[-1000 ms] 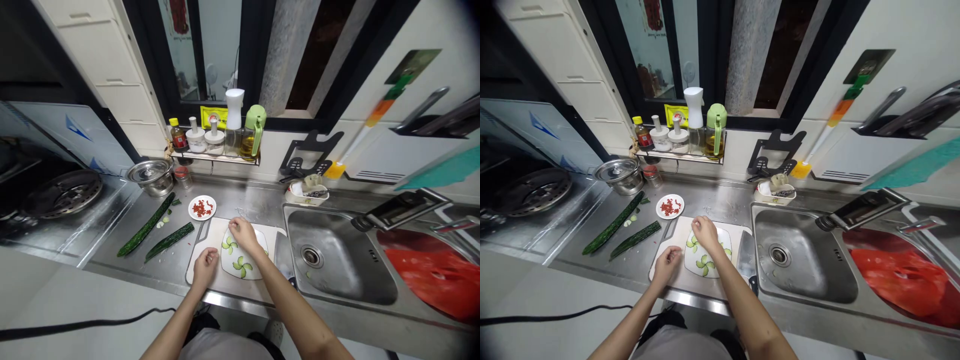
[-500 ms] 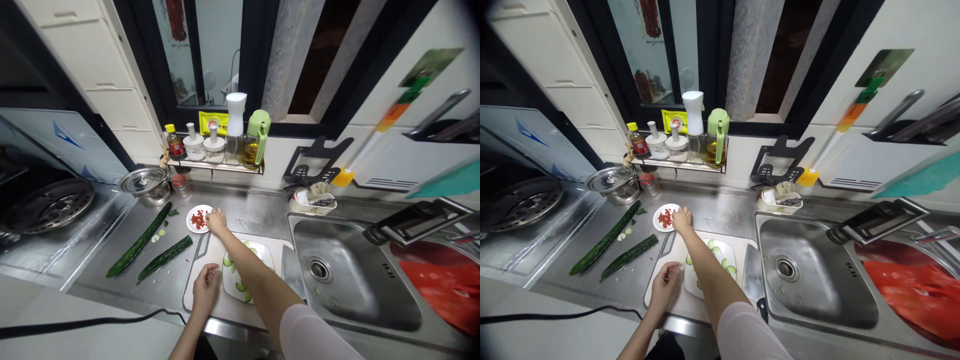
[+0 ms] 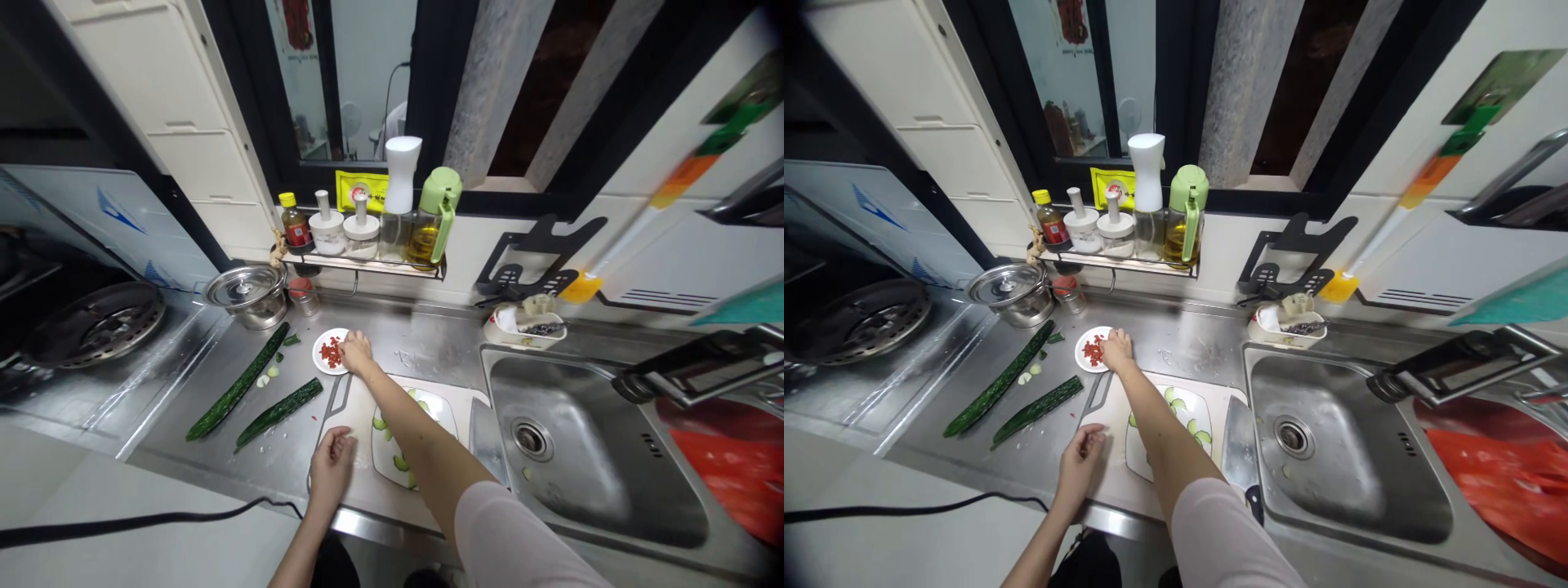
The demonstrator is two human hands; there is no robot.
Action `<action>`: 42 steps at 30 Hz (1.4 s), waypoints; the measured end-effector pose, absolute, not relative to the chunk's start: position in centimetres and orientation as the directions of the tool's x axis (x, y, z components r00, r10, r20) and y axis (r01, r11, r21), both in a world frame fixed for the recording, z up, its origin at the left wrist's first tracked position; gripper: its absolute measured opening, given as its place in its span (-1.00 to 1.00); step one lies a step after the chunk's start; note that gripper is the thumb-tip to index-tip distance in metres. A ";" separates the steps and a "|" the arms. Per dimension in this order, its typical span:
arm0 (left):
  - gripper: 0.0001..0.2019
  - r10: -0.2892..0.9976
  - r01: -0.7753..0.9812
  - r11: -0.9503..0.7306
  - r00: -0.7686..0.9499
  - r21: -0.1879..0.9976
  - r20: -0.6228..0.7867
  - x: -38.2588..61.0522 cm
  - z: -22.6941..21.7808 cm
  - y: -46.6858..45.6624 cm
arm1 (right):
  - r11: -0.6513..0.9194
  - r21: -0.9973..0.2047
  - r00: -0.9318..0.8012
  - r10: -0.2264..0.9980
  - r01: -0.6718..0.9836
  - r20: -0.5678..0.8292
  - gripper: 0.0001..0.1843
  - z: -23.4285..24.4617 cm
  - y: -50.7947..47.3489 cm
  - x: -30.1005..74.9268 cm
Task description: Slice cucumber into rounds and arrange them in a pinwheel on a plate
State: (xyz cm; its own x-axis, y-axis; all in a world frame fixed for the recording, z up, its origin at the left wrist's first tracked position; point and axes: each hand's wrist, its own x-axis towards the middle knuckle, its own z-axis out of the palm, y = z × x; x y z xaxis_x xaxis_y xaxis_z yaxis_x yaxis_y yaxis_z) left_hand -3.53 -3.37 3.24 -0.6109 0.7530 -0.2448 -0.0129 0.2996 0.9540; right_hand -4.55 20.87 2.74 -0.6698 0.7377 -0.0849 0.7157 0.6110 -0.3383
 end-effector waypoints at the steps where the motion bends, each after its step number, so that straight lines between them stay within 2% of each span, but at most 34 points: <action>1: -0.56 0.750 -0.009 0.299 -0.616 0.954 -0.241 -3.6 3.3 -3.4 | 0.606 -0.349 -0.667 0.741 0.715 -0.078 -0.75 2.8 20.9 -4.5; 7: -0.60 0.757 0.019 0.315 -0.608 0.949 -0.239 -3.8 3.2 -3.4 | 0.484 -0.513 -0.575 0.818 0.709 -0.024 -0.82 3.9 20.4 -2.8; 11: -0.64 0.776 0.047 0.285 -0.597 0.957 -0.202 -3.2 3.4 -2.4 | 0.415 -0.639 -0.488 0.870 0.648 0.070 -0.87 5.2 19.5 0.7; 15: -0.69 0.810 0.129 0.260 -0.569 0.957 -0.143 -2.2 4.2 -0.9 | 0.398 -0.688 -0.402 0.900 0.607 0.166 -0.89 6.0 18.1 6.4; 18: -0.73 0.823 0.201 0.264 -0.557 0.943 -0.112 -1.4 4.4 0.2 | 0.366 -0.678 -0.336 0.924 0.637 0.183 -0.89 5.9 16.6 11.3; 22: -0.77 0.856 0.357 0.269 -0.515 0.894 -0.052 -0.5 4.3 1.7 | 0.311 -0.625 -0.312 0.943 0.715 0.113 -0.89 5.0 14.0 15.9; 29: -0.83 0.901 0.663 0.357 -0.430 0.659 -0.056 1.3 4.9 4.8 | 0.318 -0.515 -0.341 0.939 0.796 0.052 -0.86 3.6 11.2 16.8; 34: -0.84 0.912 0.736 0.386 -0.395 0.556 -0.111 2.0 4.9 6.1 | 0.341 -0.465 -0.366 0.930 0.817 0.040 -0.85 3.4 10.9 16.5; 42: -0.82 0.922 0.770 0.378 -0.363 0.514 -0.135 2.7 4.5 7.0 | 0.345 -0.423 -0.386 0.922 0.838 -0.013 -0.86 3.3 10.8 16.4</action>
State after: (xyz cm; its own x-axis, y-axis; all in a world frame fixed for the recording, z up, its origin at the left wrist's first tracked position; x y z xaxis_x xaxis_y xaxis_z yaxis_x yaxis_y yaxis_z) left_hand 2.70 6.96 4.46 -0.3634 0.9219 -0.1346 0.7699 0.3785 0.5138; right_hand 16.38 10.76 3.32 -0.3862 0.9223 -0.0128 0.8379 0.3450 -0.4229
